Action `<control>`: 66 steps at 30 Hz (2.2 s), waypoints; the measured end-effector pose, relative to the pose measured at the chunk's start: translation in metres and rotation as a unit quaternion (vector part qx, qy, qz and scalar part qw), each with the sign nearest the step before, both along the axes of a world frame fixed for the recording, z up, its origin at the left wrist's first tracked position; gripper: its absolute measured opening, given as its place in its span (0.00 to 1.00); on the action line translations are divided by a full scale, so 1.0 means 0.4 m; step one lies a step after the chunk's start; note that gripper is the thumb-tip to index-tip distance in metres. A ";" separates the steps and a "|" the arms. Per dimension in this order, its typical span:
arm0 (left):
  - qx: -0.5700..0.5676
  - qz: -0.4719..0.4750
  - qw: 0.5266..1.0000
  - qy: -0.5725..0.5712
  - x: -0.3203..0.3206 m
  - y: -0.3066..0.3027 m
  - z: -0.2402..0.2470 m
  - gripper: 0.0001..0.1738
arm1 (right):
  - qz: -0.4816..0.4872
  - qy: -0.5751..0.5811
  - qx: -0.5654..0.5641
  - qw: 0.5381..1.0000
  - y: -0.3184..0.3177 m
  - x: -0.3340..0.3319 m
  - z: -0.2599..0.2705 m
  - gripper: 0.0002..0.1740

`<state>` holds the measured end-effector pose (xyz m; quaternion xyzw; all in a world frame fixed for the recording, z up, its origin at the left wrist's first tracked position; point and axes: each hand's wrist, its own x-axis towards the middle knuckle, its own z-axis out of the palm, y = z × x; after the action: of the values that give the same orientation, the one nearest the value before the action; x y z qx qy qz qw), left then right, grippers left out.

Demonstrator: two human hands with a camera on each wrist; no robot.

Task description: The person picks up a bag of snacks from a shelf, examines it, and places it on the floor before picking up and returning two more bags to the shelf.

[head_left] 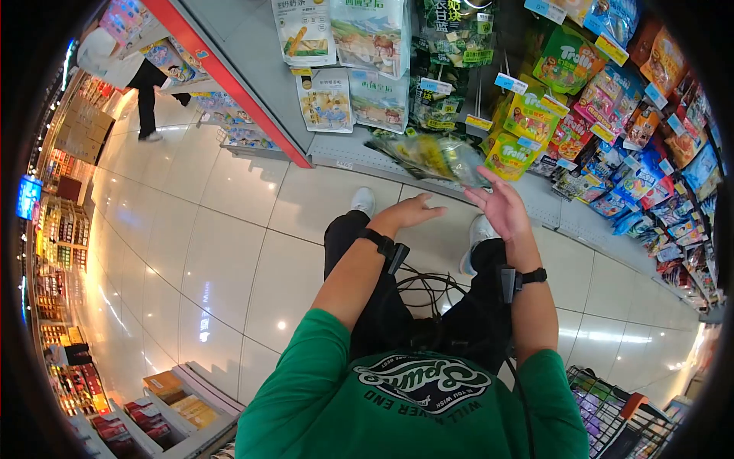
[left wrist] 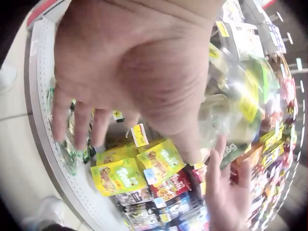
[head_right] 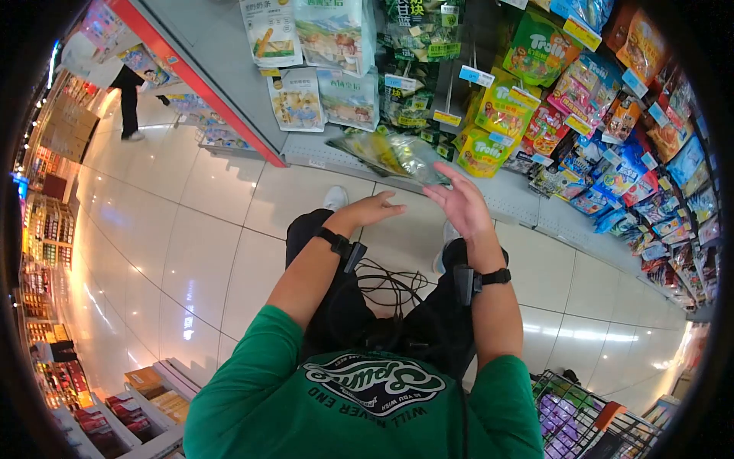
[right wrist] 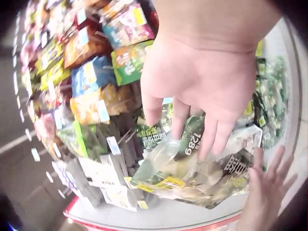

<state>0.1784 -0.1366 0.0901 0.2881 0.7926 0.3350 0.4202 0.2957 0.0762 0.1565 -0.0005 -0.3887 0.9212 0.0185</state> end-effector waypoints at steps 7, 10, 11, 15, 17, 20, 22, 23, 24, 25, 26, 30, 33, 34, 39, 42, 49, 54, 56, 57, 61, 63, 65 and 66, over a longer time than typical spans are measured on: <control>0.423 0.224 0.842 -0.251 0.116 0.010 0.028 0.43 | -0.023 -0.037 -0.200 0.979 -0.055 0.066 -0.047 0.31; 0.509 0.260 0.762 -0.305 0.109 -0.008 0.032 0.32 | -0.019 -0.048 -0.197 0.979 -0.083 0.077 -0.079 0.32; 0.503 0.255 0.767 -0.306 0.112 -0.017 0.033 0.32 | -0.001 -0.061 -0.208 0.976 -0.088 0.078 -0.085 0.32; 0.534 0.249 0.744 -0.316 0.127 -0.048 0.043 0.18 | 0.047 -0.105 -0.180 0.977 -0.111 0.074 -0.115 0.33; 0.533 0.261 0.745 -0.306 0.127 -0.053 0.027 0.15 | 0.042 -0.121 -0.163 0.978 -0.119 0.071 -0.121 0.32; 0.512 0.286 0.779 -0.221 0.111 -0.057 0.000 0.14 | 0.034 -0.155 -0.115 0.981 -0.121 0.075 -0.123 0.31; 0.539 0.293 0.746 -0.257 0.108 -0.059 0.002 0.13 | 0.021 -0.170 -0.086 0.982 -0.119 0.071 -0.123 0.30; 0.539 0.291 0.747 -0.257 0.106 -0.059 0.005 0.13 | 0.001 -0.195 -0.053 0.979 -0.121 0.071 -0.126 0.29; 0.517 0.312 0.755 -0.256 0.105 -0.056 0.008 0.13 | -0.018 -0.220 -0.020 0.975 -0.121 0.069 -0.130 0.29; 0.493 0.333 0.762 -0.255 0.104 -0.054 0.009 0.13 | -0.020 -0.219 -0.020 0.975 -0.117 0.064 -0.159 0.29; 0.492 0.332 0.763 -0.256 0.104 -0.051 0.014 0.13 | -0.077 -0.253 0.000 0.964 -0.112 0.057 -0.198 0.28; 0.506 0.346 0.746 -0.259 0.100 -0.039 0.043 0.13 | -0.203 -0.303 0.032 0.930 -0.114 0.044 -0.180 0.25; 0.520 0.359 0.730 -0.263 0.101 -0.034 0.072 0.13 | -0.238 -0.297 0.003 0.925 -0.103 0.033 -0.197 0.23; 0.522 0.370 0.722 -0.262 0.099 -0.034 0.076 0.13 | -0.237 -0.298 0.002 0.925 -0.100 0.030 -0.191 0.23; 0.510 0.383 0.730 -0.246 0.076 -0.043 0.058 0.14 | -0.150 -0.271 0.111 0.944 -0.108 0.035 -0.181 0.11; 0.500 0.399 0.725 -0.254 0.066 -0.044 0.057 0.13 | -0.148 -0.263 0.091 0.949 -0.115 0.034 -0.167 0.08; 0.369 0.386 0.824 -0.192 0.079 -0.029 0.020 0.15 | -0.214 -0.315 0.042 0.924 -0.098 0.025 -0.220 0.07; 0.403 0.347 0.827 -0.180 0.084 -0.019 0.023 0.22 | -0.194 -0.342 0.030 0.919 -0.098 0.033 -0.205 0.06; 0.380 0.352 0.841 -0.155 0.075 -0.018 -0.023 0.23 | -0.205 -0.336 0.027 0.919 -0.098 0.028 -0.216 0.07; 0.356 0.356 0.854 -0.131 0.071 -0.017 -0.050 0.24 | -0.216 -0.330 0.024 0.918 -0.096 0.025 -0.223 0.07; 0.238 0.388 0.886 -0.092 0.086 -0.006 -0.005 0.28 | -0.220 -0.340 0.033 0.914 -0.087 0.006 -0.216 0.07; 0.242 0.393 0.882 -0.092 0.058 0.002 -0.019 0.31 | -0.211 -0.330 0.063 0.918 -0.080 -0.014 -0.205 0.08; 0.250 0.386 0.885 -0.075 0.016 0.013 -0.017 0.32 | -0.209 -0.314 0.063 0.924 -0.065 -0.050 -0.211 0.09; 0.258 0.376 0.888 -0.057 -0.008 0.016 -0.013 0.32 | -0.209 -0.296 0.061 0.930 -0.058 -0.070 -0.213 0.10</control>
<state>0.1750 -0.1301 0.0847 0.0467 0.7019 0.6764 0.2185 0.2676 0.0529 0.0715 -0.3536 -0.4230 0.8289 0.0946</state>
